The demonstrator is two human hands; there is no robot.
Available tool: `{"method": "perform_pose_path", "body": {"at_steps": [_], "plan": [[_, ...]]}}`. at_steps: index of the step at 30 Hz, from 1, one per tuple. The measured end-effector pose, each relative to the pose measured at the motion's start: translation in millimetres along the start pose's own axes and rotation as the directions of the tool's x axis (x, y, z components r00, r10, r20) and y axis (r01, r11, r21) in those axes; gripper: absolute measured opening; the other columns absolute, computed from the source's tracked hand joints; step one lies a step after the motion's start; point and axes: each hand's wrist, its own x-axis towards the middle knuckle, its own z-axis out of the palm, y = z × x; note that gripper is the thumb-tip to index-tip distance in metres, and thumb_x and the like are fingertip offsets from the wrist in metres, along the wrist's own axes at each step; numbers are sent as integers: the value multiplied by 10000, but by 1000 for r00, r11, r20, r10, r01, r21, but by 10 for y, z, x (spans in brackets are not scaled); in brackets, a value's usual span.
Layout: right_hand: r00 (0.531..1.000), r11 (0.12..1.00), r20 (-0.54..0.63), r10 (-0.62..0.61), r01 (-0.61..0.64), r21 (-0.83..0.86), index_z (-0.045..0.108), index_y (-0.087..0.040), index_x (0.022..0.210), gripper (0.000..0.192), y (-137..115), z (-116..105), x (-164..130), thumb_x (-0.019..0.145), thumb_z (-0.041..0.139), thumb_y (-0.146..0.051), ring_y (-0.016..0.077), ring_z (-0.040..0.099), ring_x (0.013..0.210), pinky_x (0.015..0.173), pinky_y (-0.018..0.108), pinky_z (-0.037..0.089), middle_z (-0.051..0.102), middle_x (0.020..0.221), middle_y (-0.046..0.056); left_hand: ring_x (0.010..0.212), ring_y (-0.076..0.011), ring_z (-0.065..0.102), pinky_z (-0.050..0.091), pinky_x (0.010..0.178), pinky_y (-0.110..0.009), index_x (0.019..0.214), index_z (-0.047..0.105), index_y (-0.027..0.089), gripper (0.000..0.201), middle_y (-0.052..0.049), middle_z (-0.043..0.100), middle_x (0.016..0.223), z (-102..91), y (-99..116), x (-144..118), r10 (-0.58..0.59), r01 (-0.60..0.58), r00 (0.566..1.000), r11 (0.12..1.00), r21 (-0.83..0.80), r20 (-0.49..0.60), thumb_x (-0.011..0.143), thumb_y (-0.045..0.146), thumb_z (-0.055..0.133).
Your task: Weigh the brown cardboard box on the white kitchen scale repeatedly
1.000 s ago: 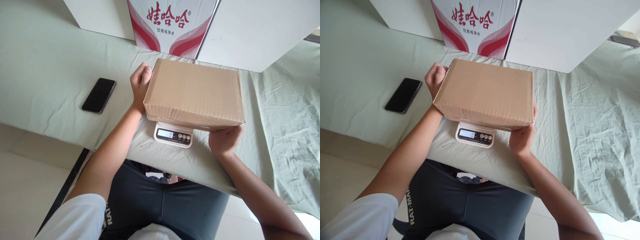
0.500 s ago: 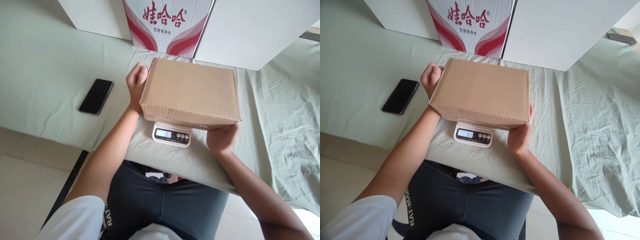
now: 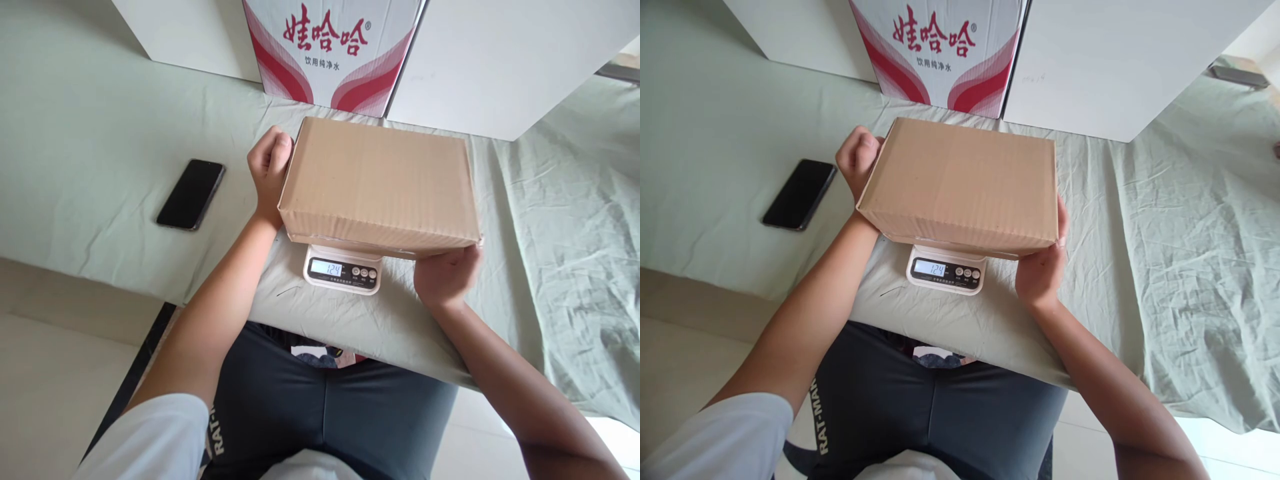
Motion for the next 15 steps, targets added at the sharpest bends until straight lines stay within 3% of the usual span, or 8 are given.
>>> {"method": "perform_pose_path", "body": {"at_steps": [3, 6, 10, 12, 15], "plan": [[987, 979, -87, -138, 149, 139, 759, -401, 1448, 592, -17, -1, 45, 1051, 400, -653, 333, 632, 1507, 1368, 621, 454, 701, 1435, 48, 599, -145, 153, 206, 598, -362, 730, 209, 252, 682, 43, 129, 710, -10, -32, 41, 39, -43, 997, 997, -67, -62, 1133, 537, 678], [961, 961, -207, -183, 219, 170, 839, -367, 1322, 529, -6, -41, 150, 1030, 492, -639, 281, 675, 1267, 1314, 556, 464, 659, 1179, 52, 582, -138, 104, 176, 593, -368, 735, 181, 249, 620, 45, 124, 702, -67, -160, 95, 22, -38, 991, 993, -115, -135, 1128, 397, 637], [938, 986, -346, -19, 74, 148, 785, -307, 1111, 289, 59, -148, 347, 956, 608, -474, 205, 607, 954, 1013, 415, 539, 566, 1004, 12, 596, -152, 92, 151, 630, -401, 740, 137, 249, 670, 44, 103, 676, -204, -452, 142, -68, 50, 977, 994, -94, -204, 1099, 433, 672], [918, 990, -388, 83, -30, 140, 685, -271, 978, 137, 134, -211, 445, 858, 665, -333, 169, 521, 824, 835, 343, 489, 509, 924, -15, 615, -157, 85, 132, 654, -411, 753, 112, 249, 692, 38, 65, 704, -266, -581, 148, -103, 93, 973, 994, -60, -205, 1117, 486, 650], [915, 989, -388, 113, -68, 128, 550, -261, 882, 180, 280, -296, 550, 769, 691, -256, 146, 439, 752, 722, 321, 418, 493, 884, -22, 643, -159, 79, 111, 683, -414, 760, 93, 251, 724, 30, 46, 743, -314, -685, 145, -171, 170, 969, 985, -19, -178, 1120, 554, 645]]}}
